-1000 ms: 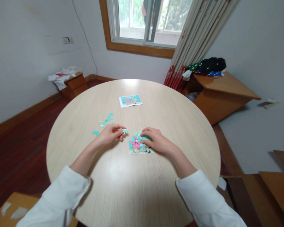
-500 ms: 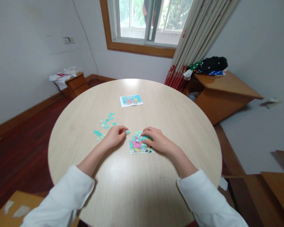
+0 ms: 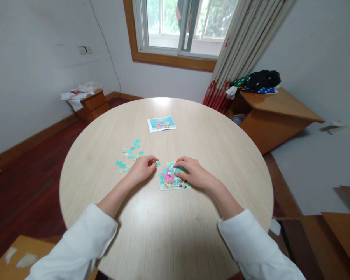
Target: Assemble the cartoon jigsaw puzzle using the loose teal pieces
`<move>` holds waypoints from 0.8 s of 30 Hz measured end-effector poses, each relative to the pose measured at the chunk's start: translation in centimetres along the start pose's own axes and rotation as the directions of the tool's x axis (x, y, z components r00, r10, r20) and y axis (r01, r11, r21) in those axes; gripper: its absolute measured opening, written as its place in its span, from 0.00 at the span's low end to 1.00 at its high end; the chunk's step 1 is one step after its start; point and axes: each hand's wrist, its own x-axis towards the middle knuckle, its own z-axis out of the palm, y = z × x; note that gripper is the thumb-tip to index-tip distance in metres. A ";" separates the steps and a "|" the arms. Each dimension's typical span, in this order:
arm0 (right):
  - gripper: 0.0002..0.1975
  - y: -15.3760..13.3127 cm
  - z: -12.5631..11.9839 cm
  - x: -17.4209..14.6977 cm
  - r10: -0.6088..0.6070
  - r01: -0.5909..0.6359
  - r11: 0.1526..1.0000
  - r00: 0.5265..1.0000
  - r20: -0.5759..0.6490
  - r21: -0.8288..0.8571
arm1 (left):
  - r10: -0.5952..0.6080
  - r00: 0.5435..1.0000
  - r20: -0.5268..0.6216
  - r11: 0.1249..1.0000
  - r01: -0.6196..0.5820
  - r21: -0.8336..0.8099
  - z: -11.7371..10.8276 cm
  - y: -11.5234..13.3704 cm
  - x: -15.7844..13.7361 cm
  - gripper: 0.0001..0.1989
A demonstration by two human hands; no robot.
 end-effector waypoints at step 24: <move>0.09 0.2 0.1 -0.1 0.003 -0.003 1.000 1.000 0.008 0.016 | -0.119 0.761 -0.638 0.987 0.023 -0.157 -5.0 -1.2 0.2 0.20</move>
